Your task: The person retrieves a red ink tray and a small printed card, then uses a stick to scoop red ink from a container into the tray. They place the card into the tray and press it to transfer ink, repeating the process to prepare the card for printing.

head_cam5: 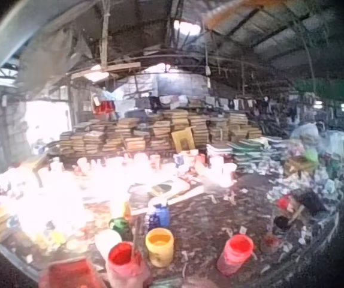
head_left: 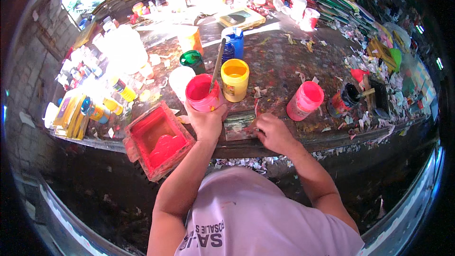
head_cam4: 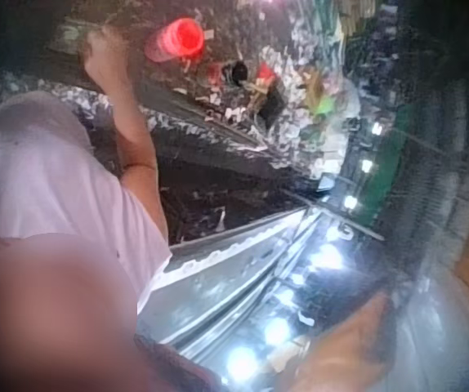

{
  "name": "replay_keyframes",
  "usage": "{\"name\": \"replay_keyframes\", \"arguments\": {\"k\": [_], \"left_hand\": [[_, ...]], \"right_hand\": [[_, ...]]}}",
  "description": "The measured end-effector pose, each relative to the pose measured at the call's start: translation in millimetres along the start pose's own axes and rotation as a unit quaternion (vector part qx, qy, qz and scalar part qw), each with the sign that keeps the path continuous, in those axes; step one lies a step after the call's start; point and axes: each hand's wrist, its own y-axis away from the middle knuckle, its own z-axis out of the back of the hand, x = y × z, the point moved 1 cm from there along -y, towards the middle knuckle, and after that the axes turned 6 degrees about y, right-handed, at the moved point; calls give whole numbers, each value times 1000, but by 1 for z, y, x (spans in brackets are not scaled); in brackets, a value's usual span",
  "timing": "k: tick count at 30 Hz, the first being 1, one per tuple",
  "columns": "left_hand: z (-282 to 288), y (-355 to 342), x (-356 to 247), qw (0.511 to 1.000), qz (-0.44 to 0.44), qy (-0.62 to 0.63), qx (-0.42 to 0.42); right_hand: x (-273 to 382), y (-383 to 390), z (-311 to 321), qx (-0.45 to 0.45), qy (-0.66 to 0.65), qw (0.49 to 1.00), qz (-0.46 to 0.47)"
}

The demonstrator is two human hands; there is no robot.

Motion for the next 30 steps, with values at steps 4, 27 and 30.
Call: {"name": "replay_keyframes", "arguments": {"k": [4, 27, 30], "left_hand": [[-13, -7, 37, 998, -28, -37, -52], [139, 56, -84, 869, -342, -357, 25], [219, 29, -84, 818, -213, -513, -149]], "right_hand": [[-23, 8, -24, 38, 46, 992, 108], [-8, -57, -24, 43, 133, 977, 161], [-5, -57, -19, 3, 87, 989, 117]]}}
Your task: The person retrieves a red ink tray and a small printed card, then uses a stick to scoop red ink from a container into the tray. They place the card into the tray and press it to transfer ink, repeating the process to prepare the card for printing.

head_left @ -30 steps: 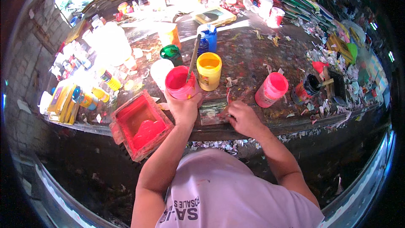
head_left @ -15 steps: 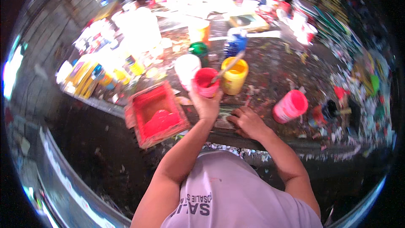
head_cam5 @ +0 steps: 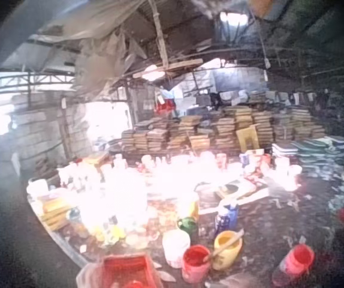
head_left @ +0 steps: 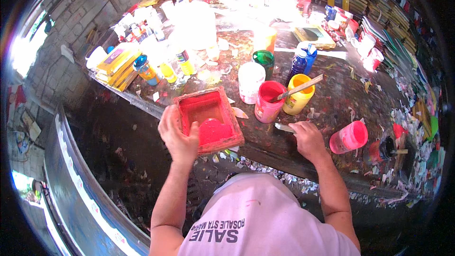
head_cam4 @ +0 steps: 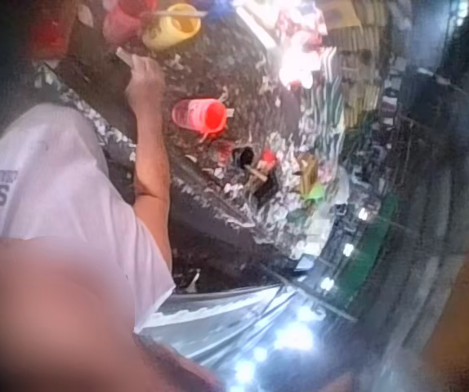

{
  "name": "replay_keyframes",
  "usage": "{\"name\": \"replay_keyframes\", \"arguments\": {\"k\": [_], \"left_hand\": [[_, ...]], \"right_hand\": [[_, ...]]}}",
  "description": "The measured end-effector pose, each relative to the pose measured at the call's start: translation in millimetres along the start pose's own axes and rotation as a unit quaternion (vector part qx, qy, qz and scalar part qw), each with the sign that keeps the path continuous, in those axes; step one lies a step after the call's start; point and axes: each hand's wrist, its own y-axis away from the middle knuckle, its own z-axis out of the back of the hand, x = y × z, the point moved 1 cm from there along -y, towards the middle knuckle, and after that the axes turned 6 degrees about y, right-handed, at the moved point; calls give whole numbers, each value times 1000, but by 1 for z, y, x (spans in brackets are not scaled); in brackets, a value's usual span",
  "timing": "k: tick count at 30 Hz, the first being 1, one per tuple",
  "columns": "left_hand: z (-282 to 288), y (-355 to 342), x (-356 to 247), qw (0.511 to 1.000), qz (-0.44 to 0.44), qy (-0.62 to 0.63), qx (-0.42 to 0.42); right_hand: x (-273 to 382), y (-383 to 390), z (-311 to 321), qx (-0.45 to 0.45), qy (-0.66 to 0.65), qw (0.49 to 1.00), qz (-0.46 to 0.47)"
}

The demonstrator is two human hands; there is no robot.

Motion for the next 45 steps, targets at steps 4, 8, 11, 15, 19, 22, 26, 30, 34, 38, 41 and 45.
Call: {"name": "replay_keyframes", "arguments": {"k": [4, 8, 11, 15, 19, 22, 26, 30, 34, 38, 41, 45], "left_hand": [[-18, 7, 71, 969, 218, 93, 68], [-33, 17, 97, 937, 265, 208, 86], [-38, 15, 104, 924, 283, 244, 81], [-48, 17, 105, 888, 299, 345, 53], [-30, 29, 94, 895, 235, 379, 7], [7, 33, 76, 905, 159, 394, -18], [48, 39, 29, 890, 123, 439, 6], [53, 66, -45, 866, 101, 486, 53], [34, 116, -139, 795, 119, 579, 137], [14, 169, -235, 761, 91, 599, 230], [-2, 208, -307, 741, 46, 605, 288], [-21, 257, -393, 703, -17, 612, 361]], "right_hand": [[9, 10, 19, -41, -120, 986, -107], [35, 22, 38, -96, -143, 973, -153], [65, 30, 44, -119, -130, 967, -182], [106, 43, 49, -126, -136, 960, -209], [133, 65, 58, -144, -164, 951, -220], [142, 88, 69, -161, -189, 935, -252], [139, 120, 86, -218, -199, 922, -252], [124, 163, 115, -290, -162, 921, -202], [119, 232, 172, -337, -85, 925, -151], [130, 308, 237, -329, -1, 936, -122], [143, 357, 272, -256, 88, 957, -103], [157, 410, 284, -182, 191, 954, -139]]}}
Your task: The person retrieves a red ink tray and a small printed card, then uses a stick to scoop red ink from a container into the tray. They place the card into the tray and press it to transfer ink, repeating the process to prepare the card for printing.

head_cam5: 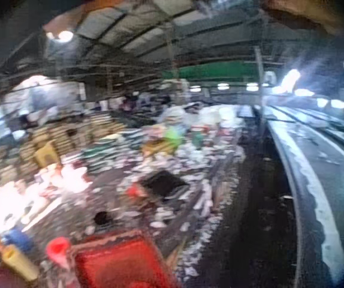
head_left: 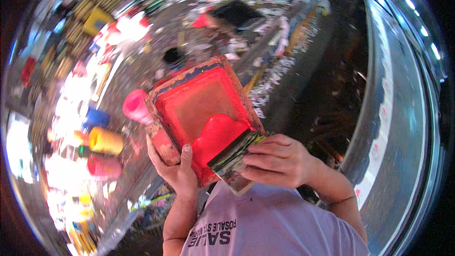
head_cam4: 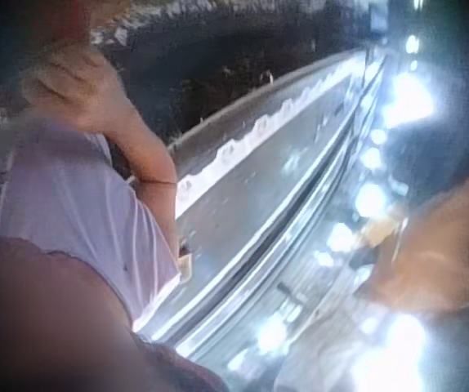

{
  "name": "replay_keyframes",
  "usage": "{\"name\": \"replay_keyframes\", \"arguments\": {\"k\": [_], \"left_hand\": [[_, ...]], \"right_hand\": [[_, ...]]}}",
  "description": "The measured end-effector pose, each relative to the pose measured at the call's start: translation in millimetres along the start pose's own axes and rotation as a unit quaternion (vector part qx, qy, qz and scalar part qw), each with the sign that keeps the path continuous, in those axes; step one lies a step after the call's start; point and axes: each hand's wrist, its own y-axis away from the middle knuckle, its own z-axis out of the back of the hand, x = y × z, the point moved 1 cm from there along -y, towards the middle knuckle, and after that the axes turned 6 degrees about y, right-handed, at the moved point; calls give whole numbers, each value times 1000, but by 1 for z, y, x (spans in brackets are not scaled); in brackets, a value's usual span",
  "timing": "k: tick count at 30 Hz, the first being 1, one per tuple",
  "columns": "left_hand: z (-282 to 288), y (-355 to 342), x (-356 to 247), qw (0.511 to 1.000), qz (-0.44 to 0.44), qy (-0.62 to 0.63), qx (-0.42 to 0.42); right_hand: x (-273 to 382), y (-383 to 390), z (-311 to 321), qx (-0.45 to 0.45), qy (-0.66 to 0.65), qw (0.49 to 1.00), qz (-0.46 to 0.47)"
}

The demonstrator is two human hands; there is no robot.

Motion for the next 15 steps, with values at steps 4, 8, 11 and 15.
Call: {"name": "replay_keyframes", "arguments": {"k": [4, 8, 11, 15], "left_hand": [[-98, -2, 15, 990, 37, 87, 101], [-179, 2, 28, 975, 62, 74, 200], [-238, 5, 35, 961, 93, 87, 247], [-307, 3, 55, 942, 125, 128, 282]], "right_hand": [[-12, 45, 19, 8, 88, 991, -103], [-30, 82, 32, 25, 185, 962, -198], [-51, 107, 42, 50, 233, 940, -246], [-93, 133, 57, 89, 236, 926, -281]]}}
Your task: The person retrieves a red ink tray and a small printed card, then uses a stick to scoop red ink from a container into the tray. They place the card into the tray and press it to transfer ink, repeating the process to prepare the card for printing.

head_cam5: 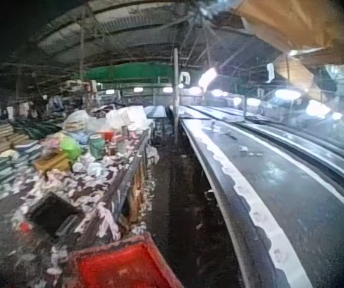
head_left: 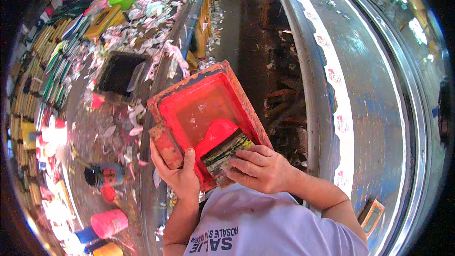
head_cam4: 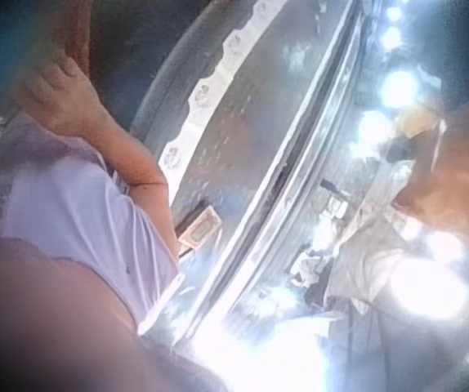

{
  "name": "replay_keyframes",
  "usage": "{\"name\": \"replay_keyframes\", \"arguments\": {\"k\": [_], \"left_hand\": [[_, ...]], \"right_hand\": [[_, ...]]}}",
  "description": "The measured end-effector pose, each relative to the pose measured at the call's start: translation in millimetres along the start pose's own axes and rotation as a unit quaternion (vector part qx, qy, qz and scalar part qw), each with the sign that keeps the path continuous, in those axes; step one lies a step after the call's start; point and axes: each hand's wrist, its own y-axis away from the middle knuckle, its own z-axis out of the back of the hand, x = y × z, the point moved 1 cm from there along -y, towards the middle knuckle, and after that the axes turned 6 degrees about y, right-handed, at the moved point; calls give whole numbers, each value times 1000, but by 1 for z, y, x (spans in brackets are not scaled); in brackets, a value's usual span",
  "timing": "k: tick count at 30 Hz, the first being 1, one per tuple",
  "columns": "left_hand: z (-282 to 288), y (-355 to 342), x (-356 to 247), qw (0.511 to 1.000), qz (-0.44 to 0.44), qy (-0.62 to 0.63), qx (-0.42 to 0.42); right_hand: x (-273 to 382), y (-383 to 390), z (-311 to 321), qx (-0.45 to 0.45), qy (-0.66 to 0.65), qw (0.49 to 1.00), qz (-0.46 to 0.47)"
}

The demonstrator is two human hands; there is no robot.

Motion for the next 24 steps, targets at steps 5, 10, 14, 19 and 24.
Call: {"name": "replay_keyframes", "arguments": {"k": [5, 10, 14, 19, 24], "left_hand": [[-57, -63, 23, 999, 11, -19, 23], [-130, -137, 49, 997, 28, 16, 67], [-201, -185, 78, 994, 49, 3, 99], [-306, -252, 116, 988, 82, 21, 132], [-426, -325, 142, 988, 33, 13, 152]], "right_hand": [[-78, -22, -8, 25, -26, 999, -25], [-174, -25, 11, -74, -8, 991, -110], [-241, 4, 26, -131, 49, 960, -242], [-344, 59, 30, -202, 127, 899, -368], [-477, 88, 25, -272, 186, 835, -441]]}}
